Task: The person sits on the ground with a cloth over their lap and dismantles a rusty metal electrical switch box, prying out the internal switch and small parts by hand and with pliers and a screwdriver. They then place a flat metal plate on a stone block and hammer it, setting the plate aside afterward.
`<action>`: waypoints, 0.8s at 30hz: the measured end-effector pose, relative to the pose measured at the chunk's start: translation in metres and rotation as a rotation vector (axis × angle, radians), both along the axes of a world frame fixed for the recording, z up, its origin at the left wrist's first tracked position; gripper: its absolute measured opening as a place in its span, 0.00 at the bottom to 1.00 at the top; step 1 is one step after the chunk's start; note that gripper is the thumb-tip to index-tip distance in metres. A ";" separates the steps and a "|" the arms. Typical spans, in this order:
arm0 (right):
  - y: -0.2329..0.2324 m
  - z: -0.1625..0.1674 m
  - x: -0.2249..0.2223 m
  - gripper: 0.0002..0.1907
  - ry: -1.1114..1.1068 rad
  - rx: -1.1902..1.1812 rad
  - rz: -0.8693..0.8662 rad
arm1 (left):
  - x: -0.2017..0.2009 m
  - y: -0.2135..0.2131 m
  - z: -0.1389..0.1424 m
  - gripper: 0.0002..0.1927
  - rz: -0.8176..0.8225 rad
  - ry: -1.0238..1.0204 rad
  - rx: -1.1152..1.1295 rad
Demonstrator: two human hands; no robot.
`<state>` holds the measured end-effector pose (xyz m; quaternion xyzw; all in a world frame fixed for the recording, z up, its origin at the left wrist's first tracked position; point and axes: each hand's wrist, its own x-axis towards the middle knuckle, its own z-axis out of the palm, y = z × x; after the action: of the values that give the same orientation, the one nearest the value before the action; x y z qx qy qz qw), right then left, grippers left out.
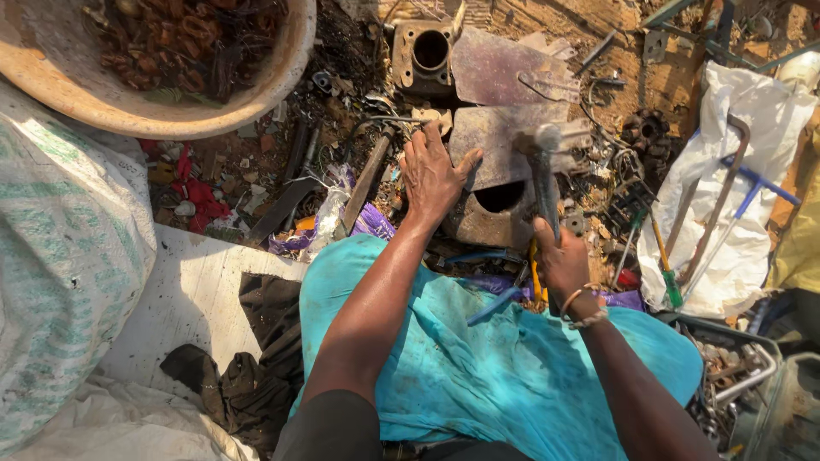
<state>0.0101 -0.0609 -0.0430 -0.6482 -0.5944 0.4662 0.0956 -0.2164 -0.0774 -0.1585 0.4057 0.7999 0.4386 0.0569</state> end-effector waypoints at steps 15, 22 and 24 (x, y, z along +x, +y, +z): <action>0.033 0.075 0.016 0.28 0.341 1.167 -0.071 | 0.002 0.002 -0.009 0.35 -0.130 -0.131 -0.070; -0.024 -0.023 0.054 0.26 0.248 -0.181 -0.251 | 0.000 0.004 -0.001 0.40 -0.074 -0.173 -0.010; -0.019 0.012 0.080 0.23 0.379 -0.001 -0.202 | 0.004 0.002 -0.001 0.40 -0.099 -0.238 -0.048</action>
<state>0.0901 -0.0802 -0.0308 -0.6054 -0.4975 0.5681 0.2516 -0.2125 -0.0758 -0.1600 0.3883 0.7767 0.4609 0.1830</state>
